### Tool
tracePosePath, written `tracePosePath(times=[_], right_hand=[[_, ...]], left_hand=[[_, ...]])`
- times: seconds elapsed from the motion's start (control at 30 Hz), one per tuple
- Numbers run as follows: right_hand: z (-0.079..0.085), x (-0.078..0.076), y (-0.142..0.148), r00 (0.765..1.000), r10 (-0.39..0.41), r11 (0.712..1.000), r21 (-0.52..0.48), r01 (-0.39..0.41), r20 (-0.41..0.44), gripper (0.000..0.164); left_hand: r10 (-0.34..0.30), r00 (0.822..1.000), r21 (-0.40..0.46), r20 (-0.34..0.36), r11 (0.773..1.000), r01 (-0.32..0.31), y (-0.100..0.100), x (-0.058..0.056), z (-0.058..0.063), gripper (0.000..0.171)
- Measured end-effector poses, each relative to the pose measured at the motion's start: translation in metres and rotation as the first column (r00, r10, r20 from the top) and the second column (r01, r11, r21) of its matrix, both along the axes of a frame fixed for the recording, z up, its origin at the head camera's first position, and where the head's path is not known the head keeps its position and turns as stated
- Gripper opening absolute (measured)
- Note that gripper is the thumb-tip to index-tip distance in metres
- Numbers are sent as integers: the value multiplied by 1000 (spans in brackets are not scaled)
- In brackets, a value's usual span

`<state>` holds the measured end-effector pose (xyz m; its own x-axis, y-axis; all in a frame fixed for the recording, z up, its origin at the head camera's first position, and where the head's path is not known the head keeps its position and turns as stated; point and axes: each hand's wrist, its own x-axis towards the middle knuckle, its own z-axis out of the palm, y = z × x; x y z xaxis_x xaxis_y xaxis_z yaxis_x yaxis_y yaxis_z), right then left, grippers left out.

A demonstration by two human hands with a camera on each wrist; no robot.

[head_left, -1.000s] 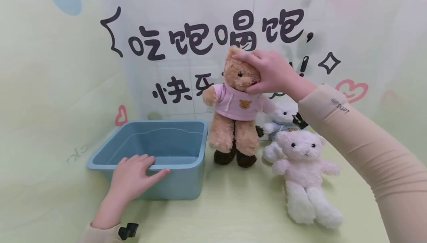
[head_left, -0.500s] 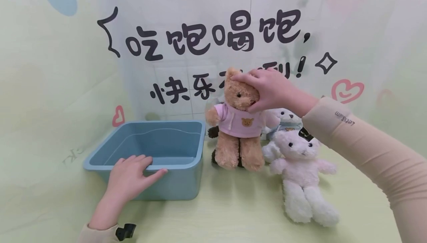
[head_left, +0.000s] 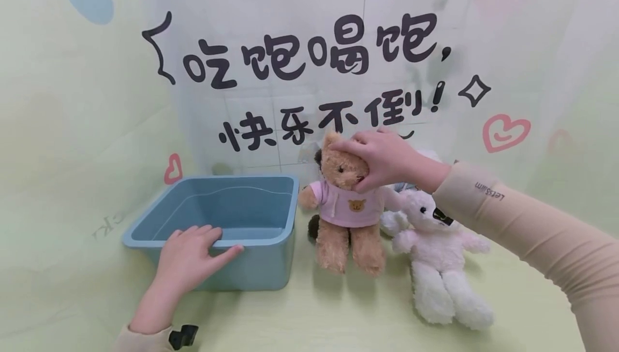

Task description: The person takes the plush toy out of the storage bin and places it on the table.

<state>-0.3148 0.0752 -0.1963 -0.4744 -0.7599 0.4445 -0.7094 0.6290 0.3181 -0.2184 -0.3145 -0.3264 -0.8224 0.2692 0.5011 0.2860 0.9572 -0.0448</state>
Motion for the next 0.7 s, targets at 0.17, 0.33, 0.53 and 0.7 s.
tracePosePath(times=[0.17,0.33,0.53,0.7], right_hand=[[-12,2,-3,1000,4,1000,26,-4,25,89],[-26,0,-9,998,-5,999,53,2,56,90],[-42,-1,-16,995,-39,995,99,30,92,91],[-56,-2,-17,994,-22,995,101,12,106,89]], left_hand=[[1,1000,-2,0,1000,-1,0,0,-1,51],[3,1000,3,0,1000,-3,-1,1,-3,50],[3,1000,6,-5,1000,-3,-1,3,-2,51],[-2,1000,3,-6,1000,2,0,2,-1,49]])
